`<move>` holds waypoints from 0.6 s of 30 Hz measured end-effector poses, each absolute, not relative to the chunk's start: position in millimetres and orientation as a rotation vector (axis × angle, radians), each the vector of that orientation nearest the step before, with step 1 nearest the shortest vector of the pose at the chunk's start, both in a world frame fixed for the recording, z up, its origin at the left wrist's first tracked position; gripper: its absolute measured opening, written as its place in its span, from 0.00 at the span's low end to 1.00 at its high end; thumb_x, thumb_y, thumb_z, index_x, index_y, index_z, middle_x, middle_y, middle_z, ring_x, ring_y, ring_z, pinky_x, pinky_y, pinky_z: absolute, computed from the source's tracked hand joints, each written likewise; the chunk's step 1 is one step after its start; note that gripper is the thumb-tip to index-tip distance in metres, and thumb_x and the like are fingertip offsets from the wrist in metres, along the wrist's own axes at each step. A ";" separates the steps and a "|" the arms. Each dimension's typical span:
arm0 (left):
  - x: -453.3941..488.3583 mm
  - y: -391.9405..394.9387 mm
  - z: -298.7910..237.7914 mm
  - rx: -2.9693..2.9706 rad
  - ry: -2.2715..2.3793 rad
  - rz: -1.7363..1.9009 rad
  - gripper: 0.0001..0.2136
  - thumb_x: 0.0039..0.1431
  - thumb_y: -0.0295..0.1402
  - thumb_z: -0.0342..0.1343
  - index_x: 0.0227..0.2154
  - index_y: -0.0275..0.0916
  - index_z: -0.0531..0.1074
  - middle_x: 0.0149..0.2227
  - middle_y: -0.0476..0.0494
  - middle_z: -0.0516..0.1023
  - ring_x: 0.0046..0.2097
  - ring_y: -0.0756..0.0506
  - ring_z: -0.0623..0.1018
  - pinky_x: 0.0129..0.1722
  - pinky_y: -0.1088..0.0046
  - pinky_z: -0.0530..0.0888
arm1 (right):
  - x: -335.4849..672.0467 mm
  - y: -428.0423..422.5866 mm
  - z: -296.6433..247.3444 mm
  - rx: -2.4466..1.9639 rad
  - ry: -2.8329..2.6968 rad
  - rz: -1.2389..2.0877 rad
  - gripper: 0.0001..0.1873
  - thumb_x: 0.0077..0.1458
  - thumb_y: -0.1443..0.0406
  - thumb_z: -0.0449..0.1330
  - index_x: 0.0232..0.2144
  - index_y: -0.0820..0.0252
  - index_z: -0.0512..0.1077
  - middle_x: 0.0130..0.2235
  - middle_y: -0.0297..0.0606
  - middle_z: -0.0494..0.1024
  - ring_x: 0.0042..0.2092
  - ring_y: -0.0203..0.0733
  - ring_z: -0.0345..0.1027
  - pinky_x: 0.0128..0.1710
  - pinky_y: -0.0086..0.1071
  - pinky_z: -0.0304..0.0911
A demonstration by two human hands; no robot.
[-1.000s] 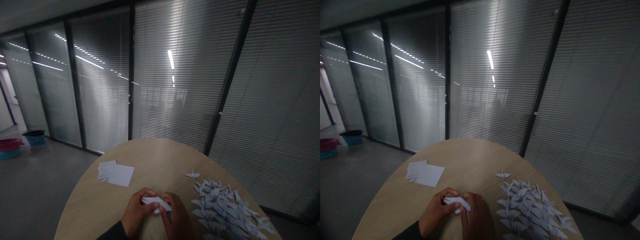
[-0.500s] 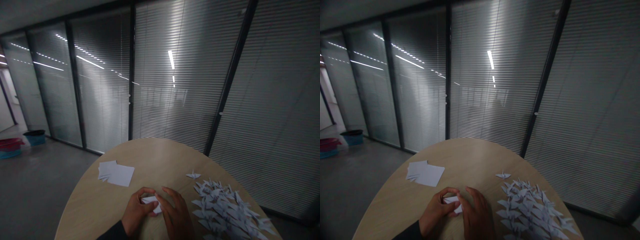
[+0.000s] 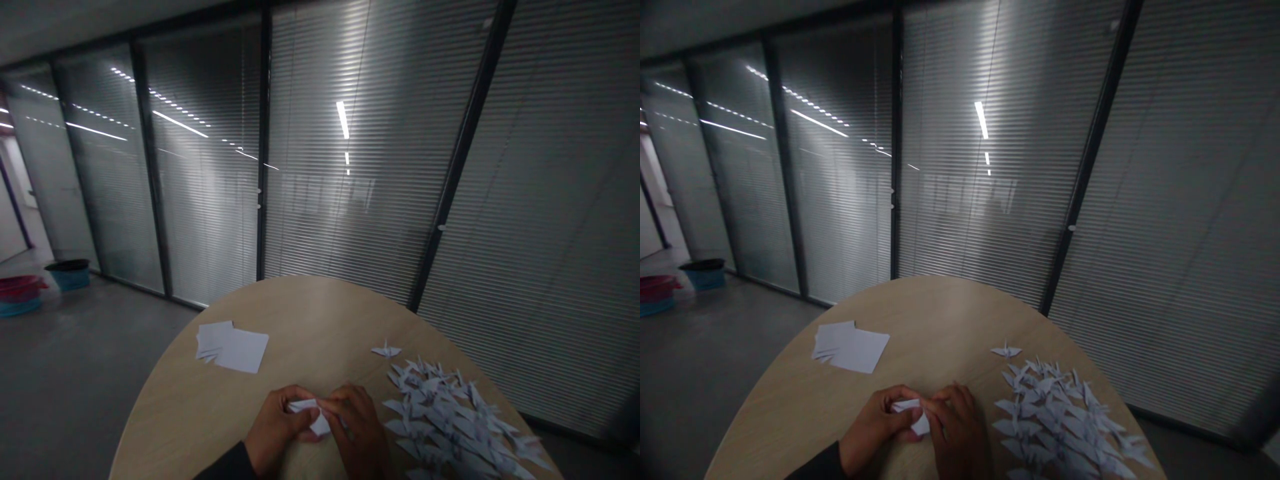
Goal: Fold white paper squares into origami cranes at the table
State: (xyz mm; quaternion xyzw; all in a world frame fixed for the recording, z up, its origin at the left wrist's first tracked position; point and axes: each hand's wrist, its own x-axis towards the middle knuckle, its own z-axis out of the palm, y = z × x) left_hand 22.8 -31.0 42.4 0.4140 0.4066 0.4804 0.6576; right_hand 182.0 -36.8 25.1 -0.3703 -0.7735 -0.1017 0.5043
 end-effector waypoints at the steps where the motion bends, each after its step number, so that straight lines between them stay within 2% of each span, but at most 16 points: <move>1: 22.7 -31.0 42.0 0.932 0.918 1.086 0.27 0.21 0.47 0.76 0.23 0.32 0.77 0.22 0.47 0.77 0.27 0.48 0.75 0.27 0.73 0.73 | 182.1 -36.7 25.4 -0.885 -1.872 -0.257 0.15 0.68 0.64 0.49 0.32 0.53 0.74 0.29 0.33 0.75 0.32 0.39 0.70 0.33 0.31 0.67; 9: 20.8 -28.3 39.7 0.858 0.873 1.098 0.27 0.20 0.46 0.76 0.25 0.31 0.80 0.23 0.44 0.80 0.26 0.48 0.76 0.25 0.73 0.74 | 187.7 -34.0 24.8 -0.824 -1.974 -0.257 0.14 0.62 0.73 0.51 0.36 0.53 0.74 0.31 0.34 0.76 0.33 0.39 0.70 0.34 0.30 0.68; 18: 19.9 -28.5 43.0 0.701 0.812 1.139 0.25 0.22 0.41 0.78 0.27 0.31 0.82 0.24 0.41 0.81 0.25 0.47 0.78 0.27 0.74 0.76 | 186.8 -32.5 11.2 -0.860 -1.958 -0.204 0.19 0.57 0.77 0.54 0.43 0.51 0.74 0.37 0.38 0.77 0.40 0.41 0.72 0.39 0.32 0.71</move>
